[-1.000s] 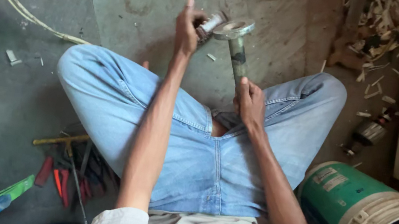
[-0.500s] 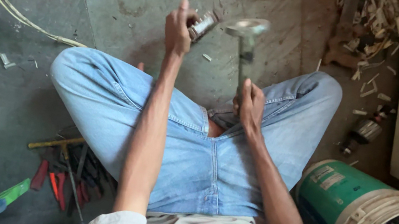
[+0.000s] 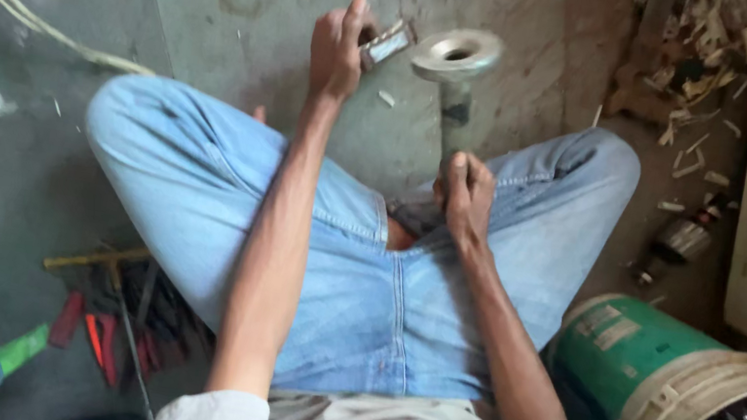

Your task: The person sits on the floor disassembling electric motor components. They pry apart stator laminations and mounting plates by hand, use a mallet-like tool to press and fit parts, and place separated motor housings and armatures into a bucket.

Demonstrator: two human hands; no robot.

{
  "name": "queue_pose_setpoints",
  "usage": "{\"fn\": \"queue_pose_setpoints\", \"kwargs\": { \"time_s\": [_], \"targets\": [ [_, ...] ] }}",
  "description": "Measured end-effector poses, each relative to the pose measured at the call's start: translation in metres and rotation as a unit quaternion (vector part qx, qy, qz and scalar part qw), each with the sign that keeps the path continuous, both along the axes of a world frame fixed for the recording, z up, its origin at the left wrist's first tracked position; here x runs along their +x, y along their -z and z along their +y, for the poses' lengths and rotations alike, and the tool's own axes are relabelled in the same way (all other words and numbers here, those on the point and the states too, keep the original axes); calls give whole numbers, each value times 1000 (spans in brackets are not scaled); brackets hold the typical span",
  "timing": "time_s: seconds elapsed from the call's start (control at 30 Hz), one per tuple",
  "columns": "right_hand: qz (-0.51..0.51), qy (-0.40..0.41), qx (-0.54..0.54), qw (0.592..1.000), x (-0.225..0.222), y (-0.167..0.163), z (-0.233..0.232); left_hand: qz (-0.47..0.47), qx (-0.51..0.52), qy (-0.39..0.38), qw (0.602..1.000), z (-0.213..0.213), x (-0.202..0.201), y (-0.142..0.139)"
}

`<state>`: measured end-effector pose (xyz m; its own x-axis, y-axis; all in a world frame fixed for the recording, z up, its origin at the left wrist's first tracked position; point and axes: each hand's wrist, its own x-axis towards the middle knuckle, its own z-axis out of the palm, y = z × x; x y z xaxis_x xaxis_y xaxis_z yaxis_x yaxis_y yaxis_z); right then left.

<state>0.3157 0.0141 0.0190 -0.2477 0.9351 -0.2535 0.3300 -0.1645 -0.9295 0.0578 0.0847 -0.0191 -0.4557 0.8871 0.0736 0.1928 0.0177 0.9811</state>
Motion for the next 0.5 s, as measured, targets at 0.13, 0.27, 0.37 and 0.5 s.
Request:
{"fn": "queue_pose_setpoints", "kwargs": {
  "time_s": [0.13, 0.27, 0.37, 0.5],
  "targets": [
    [56, -3, 64, 996, 4, 4, -3, 15, -7, 9, 1000, -3, 2, 0],
    [-175, -34, 40, 983, 3, 5, 0, 17, 5, 20, 1000, -1, 3, -1],
    [-152, -21, 33, 988, 2, 3, -2, 15, 8, 14, 1000, 0, 3, 0],
    [-28, -18, 87, 996, 3, 0, -8, 53, 13, 30, 998, -3, 4, 4]
  ]
}}
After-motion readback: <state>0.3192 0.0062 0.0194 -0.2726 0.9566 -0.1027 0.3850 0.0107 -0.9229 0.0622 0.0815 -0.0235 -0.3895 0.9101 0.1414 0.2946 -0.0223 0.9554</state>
